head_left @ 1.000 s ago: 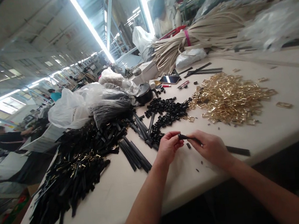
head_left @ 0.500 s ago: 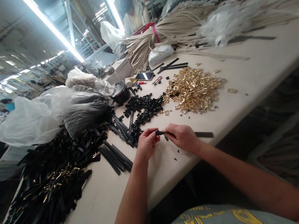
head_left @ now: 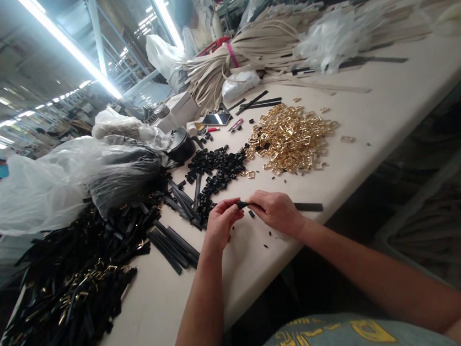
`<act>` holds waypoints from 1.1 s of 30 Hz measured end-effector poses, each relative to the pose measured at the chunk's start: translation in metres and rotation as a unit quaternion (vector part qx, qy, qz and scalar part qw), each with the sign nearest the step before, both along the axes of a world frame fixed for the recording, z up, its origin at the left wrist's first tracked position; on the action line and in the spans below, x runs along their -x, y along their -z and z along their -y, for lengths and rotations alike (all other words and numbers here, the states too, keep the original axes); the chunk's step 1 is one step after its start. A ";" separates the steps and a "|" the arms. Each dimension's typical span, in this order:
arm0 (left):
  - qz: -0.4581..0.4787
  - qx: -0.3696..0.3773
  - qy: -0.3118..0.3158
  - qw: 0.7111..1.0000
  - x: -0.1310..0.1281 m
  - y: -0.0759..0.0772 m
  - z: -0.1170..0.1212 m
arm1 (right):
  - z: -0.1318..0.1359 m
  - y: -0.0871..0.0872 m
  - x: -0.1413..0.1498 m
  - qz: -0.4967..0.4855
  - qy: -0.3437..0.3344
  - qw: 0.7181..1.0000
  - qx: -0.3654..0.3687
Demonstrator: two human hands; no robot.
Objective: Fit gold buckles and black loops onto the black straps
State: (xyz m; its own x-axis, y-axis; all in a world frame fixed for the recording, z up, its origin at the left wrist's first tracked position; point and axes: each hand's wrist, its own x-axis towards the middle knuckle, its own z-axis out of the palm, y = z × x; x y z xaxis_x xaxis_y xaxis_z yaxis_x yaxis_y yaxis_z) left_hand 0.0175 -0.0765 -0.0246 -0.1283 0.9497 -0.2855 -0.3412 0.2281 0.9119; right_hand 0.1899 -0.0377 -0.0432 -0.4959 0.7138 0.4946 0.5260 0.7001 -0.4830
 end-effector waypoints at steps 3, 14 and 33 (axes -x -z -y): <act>-0.010 0.005 0.016 1.000 0.001 0.000 0.002 | 0.000 0.003 0.000 -0.001 -0.015 1.000 -0.007; -0.047 -0.018 0.032 0.998 -0.008 0.000 0.003 | -0.004 0.002 0.001 -0.018 0.045 0.996 0.078; -0.104 -0.033 0.073 0.991 -0.016 -0.004 0.002 | -0.002 0.001 -0.001 -0.030 0.008 0.997 0.065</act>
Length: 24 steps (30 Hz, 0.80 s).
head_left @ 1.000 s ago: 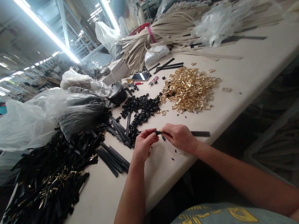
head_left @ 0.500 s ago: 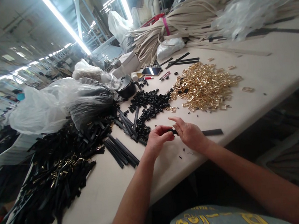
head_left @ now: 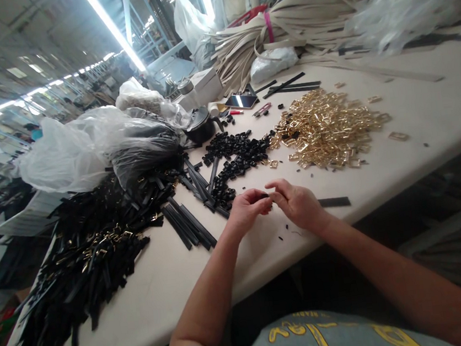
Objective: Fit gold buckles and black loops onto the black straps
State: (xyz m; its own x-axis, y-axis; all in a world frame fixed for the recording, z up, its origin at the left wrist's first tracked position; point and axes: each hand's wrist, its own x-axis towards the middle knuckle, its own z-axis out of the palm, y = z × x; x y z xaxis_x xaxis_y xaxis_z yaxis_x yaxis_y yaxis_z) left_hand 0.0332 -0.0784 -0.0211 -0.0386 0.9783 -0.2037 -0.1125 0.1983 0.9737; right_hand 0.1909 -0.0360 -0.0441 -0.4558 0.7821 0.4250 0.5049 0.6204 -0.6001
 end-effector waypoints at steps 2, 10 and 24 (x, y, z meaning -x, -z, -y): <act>0.003 0.005 0.006 1.000 0.002 -0.004 0.001 | 0.000 -0.001 -0.001 0.002 -0.019 1.000 0.004; -0.042 -0.010 0.003 0.999 0.011 -0.007 0.006 | -0.002 0.001 -0.001 0.009 -0.058 0.998 0.007; -0.110 -0.029 -0.058 0.992 0.009 0.000 0.005 | 0.002 -0.003 0.001 0.046 -0.041 0.998 -0.015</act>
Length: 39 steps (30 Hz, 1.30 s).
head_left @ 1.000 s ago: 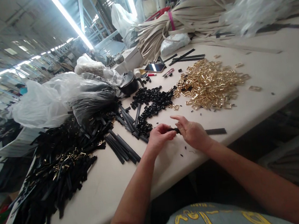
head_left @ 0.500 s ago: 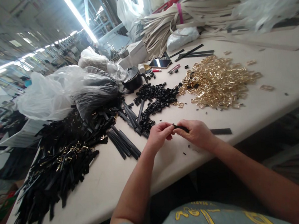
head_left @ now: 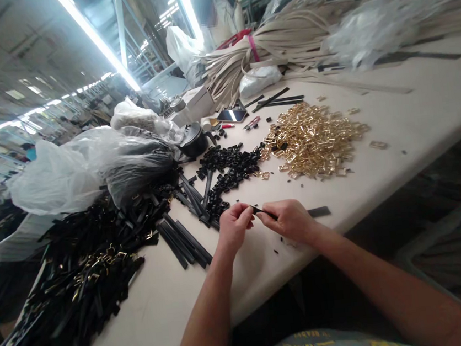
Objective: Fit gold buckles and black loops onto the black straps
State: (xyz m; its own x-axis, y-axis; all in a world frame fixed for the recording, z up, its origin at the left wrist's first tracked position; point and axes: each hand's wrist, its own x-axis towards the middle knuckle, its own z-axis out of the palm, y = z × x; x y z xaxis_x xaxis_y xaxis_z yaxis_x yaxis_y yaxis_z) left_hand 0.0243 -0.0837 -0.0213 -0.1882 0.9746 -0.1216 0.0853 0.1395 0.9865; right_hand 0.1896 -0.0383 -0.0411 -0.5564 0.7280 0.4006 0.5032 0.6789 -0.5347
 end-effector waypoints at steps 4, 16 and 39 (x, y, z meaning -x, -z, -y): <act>-0.017 0.000 -0.021 1.000 0.003 -0.002 0.000 | 0.002 0.000 0.001 0.004 0.007 1.000 -0.016; 0.092 0.019 -0.038 0.995 0.008 0.004 -0.002 | 0.000 0.004 0.002 -0.071 0.002 0.997 -0.043; 0.213 0.151 0.057 0.964 -0.051 -0.011 -0.037 | -0.011 0.001 -0.058 -0.057 0.066 0.988 -0.125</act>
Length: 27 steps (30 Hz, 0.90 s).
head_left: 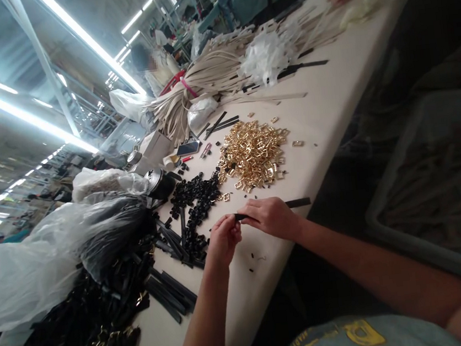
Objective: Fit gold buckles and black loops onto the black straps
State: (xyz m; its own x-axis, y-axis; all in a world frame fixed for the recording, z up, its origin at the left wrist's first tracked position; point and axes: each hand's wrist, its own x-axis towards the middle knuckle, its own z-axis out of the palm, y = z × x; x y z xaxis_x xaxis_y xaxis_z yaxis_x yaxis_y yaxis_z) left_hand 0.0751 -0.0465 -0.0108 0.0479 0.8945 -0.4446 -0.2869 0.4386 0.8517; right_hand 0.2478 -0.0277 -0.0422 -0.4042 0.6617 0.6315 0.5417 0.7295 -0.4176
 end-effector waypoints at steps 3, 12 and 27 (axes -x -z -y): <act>-0.006 -0.001 0.025 1.000 -0.006 0.003 -0.005 | -0.003 0.004 -0.006 0.001 0.011 1.000 0.020; -0.512 -0.246 0.093 0.818 0.028 0.003 -0.070 | -0.015 0.002 -0.009 -0.086 0.008 0.980 0.178; -0.602 -0.172 0.316 0.713 0.041 -0.005 -0.137 | -0.015 0.002 -0.010 -0.106 -0.005 0.969 0.224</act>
State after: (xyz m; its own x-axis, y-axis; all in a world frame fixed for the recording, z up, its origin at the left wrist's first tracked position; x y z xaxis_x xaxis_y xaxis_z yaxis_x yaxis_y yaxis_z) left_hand 0.0345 0.0907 -0.0055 0.2586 0.9292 -0.2640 0.9053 -0.1378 0.4017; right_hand 0.2583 -0.0124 -0.0445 -0.3045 0.8855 0.3509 0.4034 0.4536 -0.7947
